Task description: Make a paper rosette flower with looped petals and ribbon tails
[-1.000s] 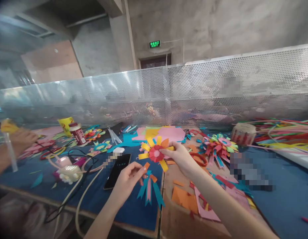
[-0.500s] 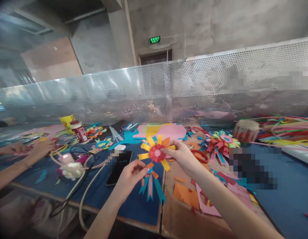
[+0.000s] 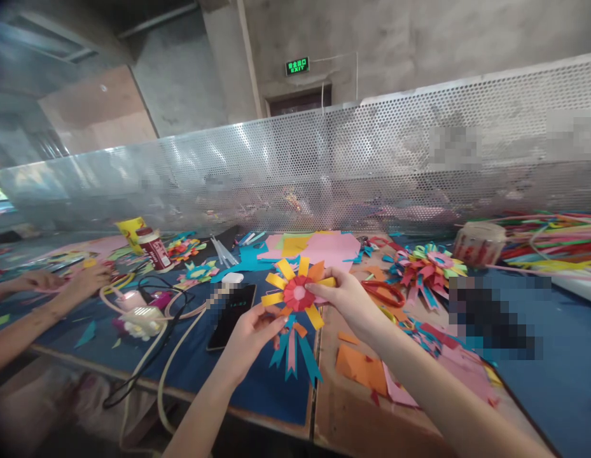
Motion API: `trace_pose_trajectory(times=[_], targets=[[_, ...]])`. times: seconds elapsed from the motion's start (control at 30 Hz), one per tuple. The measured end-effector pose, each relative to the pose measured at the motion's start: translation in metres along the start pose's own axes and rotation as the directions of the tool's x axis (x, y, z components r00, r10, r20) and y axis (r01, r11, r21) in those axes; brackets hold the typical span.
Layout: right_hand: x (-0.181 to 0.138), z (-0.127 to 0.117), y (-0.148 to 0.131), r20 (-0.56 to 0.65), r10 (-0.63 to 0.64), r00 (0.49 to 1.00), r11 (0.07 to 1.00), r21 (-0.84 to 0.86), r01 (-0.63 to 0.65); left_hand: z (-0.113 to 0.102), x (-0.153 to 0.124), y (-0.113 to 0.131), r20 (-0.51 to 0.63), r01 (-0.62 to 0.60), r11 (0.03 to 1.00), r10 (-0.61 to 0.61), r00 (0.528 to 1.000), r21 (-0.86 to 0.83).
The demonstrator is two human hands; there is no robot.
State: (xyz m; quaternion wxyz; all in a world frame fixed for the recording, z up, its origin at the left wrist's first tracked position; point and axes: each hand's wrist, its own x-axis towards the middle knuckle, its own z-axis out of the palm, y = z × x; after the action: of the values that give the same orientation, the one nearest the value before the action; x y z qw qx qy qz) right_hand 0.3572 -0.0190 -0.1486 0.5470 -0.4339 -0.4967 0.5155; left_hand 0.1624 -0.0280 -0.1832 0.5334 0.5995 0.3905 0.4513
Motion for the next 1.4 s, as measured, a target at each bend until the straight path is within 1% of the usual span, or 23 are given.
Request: trace_pose_trajectory(times=[0.27,0.5,0.77,0.97,1.27,1.4], targets=[[-0.0034,0.0034,-0.0016,-0.025,0.015,1.0,1.0,-0.006,-0.015,-0.0004,-0.0009,0.0005,-0.028,-0.021,1.0,0.021,0.999,-0.016],[-0.0053,0.0052,-0.0034,0.009,-0.002,1.0,1.0,-0.007,0.002,0.0003,-0.0036,0.0051,-0.034,-0.025,1.0,0.025,0.999,-0.014],[-0.0054,0.005,-0.0033,-0.005,0.012,1.0,1.0,-0.024,-0.013,0.0016,-0.0046,0.007,-0.08,-0.041,0.998,0.037,0.996,-0.048],[-0.0059,0.0063,-0.0038,-0.008,0.018,1.0,1.0,-0.001,-0.018,0.0013,-0.0048,0.0049,-0.036,-0.041,0.995,0.038,0.999,-0.094],[-0.0067,0.0064,-0.0041,0.008,-0.001,1.0,1.0,0.028,0.001,0.0005,-0.0054,0.0033,-0.015,-0.026,0.978,0.023,1.0,-0.207],[-0.006,0.0066,-0.004,0.004,-0.01,1.0,1.0,0.007,0.01,0.0009,-0.0051,0.0039,-0.016,-0.022,0.963,0.019,1.0,-0.268]])
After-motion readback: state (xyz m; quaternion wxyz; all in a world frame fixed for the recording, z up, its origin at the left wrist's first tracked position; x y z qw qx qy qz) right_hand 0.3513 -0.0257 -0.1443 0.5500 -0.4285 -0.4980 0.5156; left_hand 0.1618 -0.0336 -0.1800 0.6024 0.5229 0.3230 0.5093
